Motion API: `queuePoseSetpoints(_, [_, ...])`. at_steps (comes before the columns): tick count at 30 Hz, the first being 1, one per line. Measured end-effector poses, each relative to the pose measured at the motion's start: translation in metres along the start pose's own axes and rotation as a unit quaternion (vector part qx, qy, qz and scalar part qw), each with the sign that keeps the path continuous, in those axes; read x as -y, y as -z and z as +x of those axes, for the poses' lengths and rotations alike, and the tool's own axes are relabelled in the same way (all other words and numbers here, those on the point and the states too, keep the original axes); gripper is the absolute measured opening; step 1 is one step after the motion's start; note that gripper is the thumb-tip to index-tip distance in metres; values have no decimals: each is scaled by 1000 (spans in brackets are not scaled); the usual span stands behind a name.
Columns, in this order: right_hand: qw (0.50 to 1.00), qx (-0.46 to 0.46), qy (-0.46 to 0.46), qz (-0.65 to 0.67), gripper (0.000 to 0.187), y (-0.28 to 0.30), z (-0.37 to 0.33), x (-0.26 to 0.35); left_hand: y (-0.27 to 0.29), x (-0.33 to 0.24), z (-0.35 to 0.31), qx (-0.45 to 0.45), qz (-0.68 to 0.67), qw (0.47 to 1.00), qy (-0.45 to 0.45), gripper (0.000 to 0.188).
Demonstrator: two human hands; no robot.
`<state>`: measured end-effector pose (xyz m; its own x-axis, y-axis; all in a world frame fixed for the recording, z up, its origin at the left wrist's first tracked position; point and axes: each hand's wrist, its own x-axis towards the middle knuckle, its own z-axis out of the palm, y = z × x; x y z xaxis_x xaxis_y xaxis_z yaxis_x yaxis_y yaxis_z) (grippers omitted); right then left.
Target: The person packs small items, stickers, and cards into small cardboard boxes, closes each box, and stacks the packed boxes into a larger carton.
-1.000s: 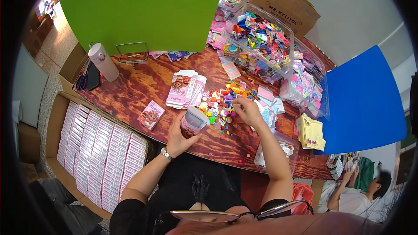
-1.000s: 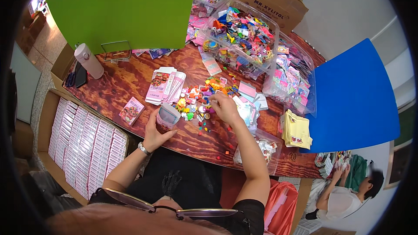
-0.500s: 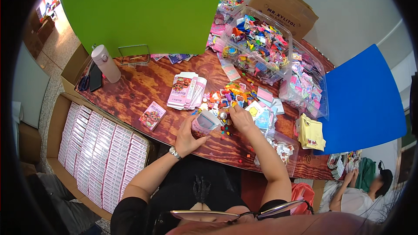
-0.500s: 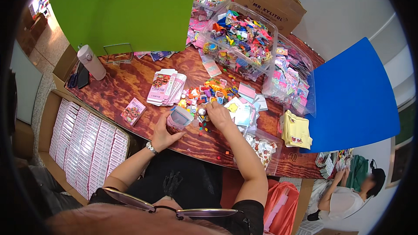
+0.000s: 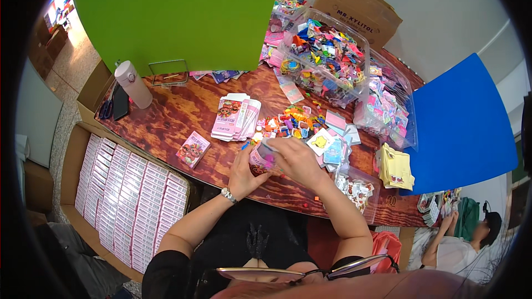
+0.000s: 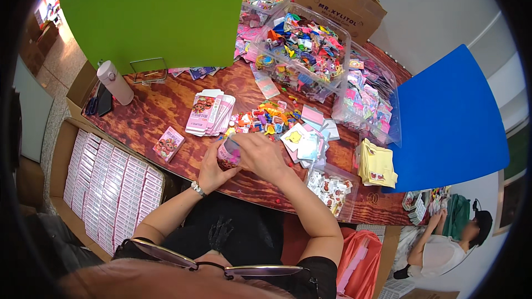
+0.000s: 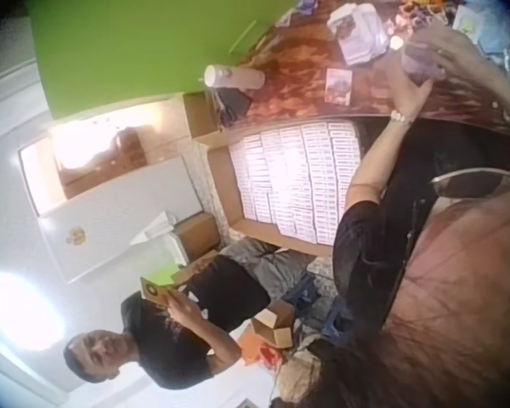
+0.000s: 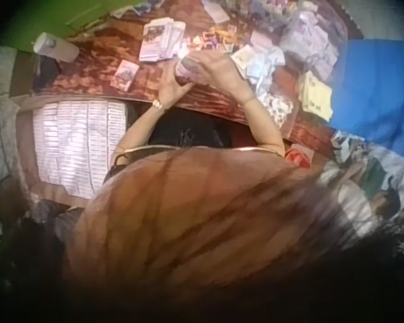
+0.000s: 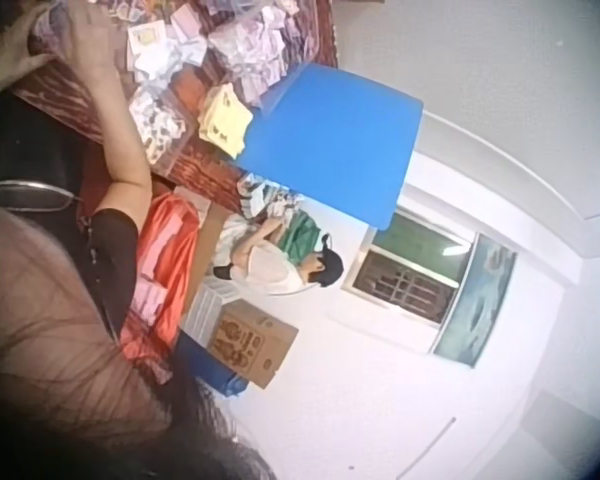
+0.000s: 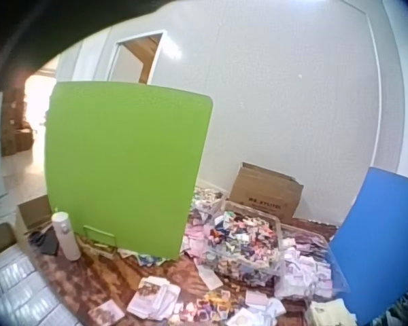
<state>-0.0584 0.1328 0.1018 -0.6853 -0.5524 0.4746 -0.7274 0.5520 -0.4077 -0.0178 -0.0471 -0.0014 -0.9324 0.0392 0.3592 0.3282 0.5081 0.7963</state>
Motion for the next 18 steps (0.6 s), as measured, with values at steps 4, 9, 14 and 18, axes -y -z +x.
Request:
queuePoseSetpoints(4, [997,-53,-10,-59,25,9,-4,5,2,-3,-2,-18,-25,1000,-4,86])
queuePoseSetpoints(9, [996,-70,-21,-54,23,-4,-19,4,0,-9,-1,-21,-38,999,-13,84])
queuePoseSetpoints(14, [997,-55,-16,-54,22,-6,-21,7,-3,-3,-3,-49,-54,997,-30,84])
queuePoseSetpoints(18, [998,-40,-4,39,23,-1,-15,13,-3,-5,-4,-44,-66,997,-10,82])
